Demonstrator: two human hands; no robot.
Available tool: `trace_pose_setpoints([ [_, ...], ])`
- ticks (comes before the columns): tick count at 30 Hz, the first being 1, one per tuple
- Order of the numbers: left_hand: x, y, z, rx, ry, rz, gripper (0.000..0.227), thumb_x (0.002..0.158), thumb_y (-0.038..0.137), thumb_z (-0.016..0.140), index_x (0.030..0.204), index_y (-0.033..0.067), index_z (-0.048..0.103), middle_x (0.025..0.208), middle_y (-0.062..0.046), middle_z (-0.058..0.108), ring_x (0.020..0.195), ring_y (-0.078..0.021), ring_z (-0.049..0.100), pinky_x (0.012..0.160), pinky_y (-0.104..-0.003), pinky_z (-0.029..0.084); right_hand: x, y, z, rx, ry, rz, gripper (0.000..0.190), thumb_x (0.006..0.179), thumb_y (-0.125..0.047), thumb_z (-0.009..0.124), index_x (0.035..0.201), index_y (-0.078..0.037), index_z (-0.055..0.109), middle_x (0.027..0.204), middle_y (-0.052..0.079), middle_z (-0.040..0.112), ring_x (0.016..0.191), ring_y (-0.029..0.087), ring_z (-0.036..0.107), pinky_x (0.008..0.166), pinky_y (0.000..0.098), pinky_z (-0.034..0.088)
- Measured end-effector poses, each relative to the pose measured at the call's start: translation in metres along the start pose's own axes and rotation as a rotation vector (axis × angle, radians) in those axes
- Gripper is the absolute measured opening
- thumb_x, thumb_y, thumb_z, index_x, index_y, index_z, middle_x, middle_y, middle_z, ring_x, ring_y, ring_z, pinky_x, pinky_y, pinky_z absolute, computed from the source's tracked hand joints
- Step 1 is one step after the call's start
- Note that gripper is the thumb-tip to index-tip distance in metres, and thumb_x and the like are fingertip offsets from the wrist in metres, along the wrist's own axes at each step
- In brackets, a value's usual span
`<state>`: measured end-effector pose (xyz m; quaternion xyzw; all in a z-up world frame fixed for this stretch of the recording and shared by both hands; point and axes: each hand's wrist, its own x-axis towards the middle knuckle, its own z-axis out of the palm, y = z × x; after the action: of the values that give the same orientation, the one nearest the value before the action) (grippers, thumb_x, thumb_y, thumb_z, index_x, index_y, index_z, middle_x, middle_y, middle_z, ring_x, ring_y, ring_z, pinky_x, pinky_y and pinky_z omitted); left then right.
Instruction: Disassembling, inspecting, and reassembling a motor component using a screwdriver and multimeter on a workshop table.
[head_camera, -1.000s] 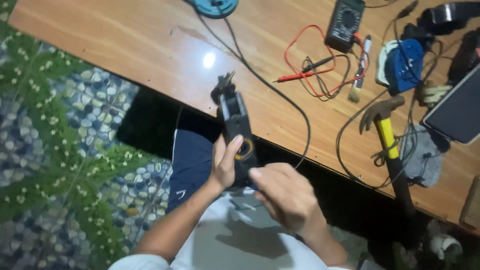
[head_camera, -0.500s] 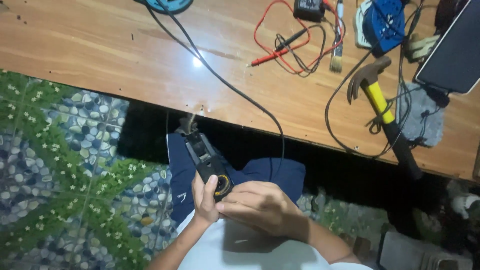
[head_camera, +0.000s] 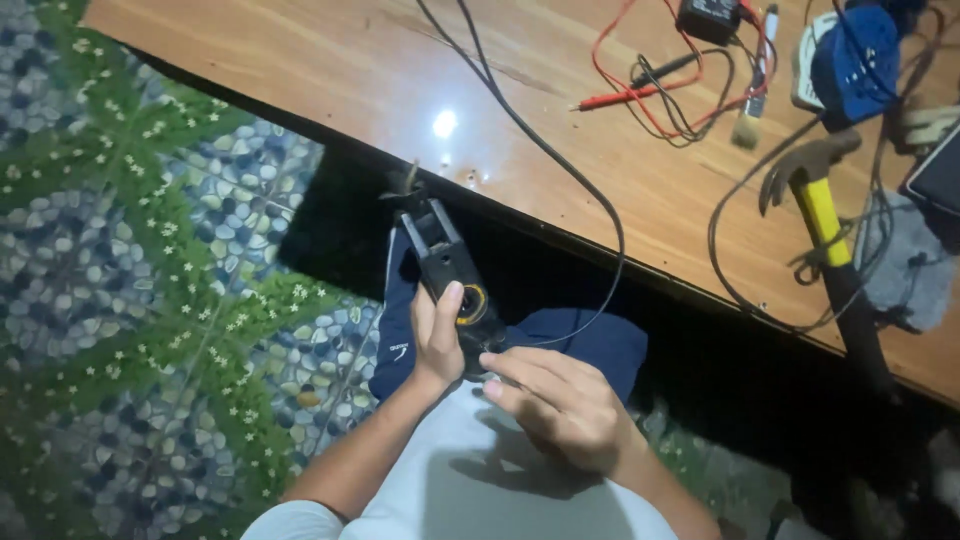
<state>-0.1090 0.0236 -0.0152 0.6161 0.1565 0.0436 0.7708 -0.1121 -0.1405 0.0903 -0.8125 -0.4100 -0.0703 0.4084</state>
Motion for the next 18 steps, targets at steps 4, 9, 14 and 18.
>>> trace_pose_setpoints([
  [4, 0.002, -0.002, -0.003, -0.003, -0.054, 0.063, 0.024, 0.1, 0.026, 0.045, 0.098, 0.0052, 0.056, 0.079, -0.004, 0.059, 0.064, -0.0133, 0.054, 0.062, -0.026, 0.046, 0.008, -0.003, -0.001, 0.001, 0.006, -0.03, 0.019, 0.09, -0.008, 0.072, 0.107, 0.001, 0.074, 0.109, 0.019, 0.076, 0.096, 0.031, 0.077, 0.087, 0.0392, 0.065],
  [9, 0.012, -0.008, 0.002, -0.074, -0.063, -0.026, 0.027, 0.1, 0.031, 0.046, 0.094, 0.0067, 0.056, 0.079, -0.003, 0.058, 0.068, -0.0127, 0.052, 0.065, -0.026, 0.045, 0.016, -0.003, -0.004, -0.029, 0.085, -0.086, 0.017, 0.085, -0.007, 0.077, 0.1, 0.001, 0.075, 0.098, 0.018, 0.078, 0.088, 0.028, 0.077, 0.08, 0.0365, 0.065],
  [14, 0.01, -0.007, 0.01, -0.048, -0.056, 0.037, 0.025, 0.099, 0.029, 0.046, 0.098, 0.0058, 0.056, 0.081, -0.004, 0.059, 0.069, -0.0132, 0.052, 0.067, -0.027, 0.046, 0.022, -0.004, -0.012, 0.001, 0.011, -0.016, 0.024, 0.089, -0.005, 0.074, 0.111, 0.002, 0.069, 0.111, 0.02, 0.075, 0.095, 0.031, 0.077, 0.085, 0.0387, 0.065],
  [18, 0.007, 0.003, 0.012, 0.082, -0.093, 0.237, 0.022, 0.093, 0.023, 0.05, 0.098, 0.0023, 0.056, 0.074, -0.005, 0.059, 0.06, -0.0155, 0.05, 0.06, -0.029, 0.045, 0.028, -0.006, -0.018, 0.052, 0.013, -0.078, 0.024, 0.084, -0.002, 0.078, 0.106, 0.002, 0.068, 0.106, 0.02, 0.075, 0.088, 0.031, 0.077, 0.08, 0.0391, 0.065],
])
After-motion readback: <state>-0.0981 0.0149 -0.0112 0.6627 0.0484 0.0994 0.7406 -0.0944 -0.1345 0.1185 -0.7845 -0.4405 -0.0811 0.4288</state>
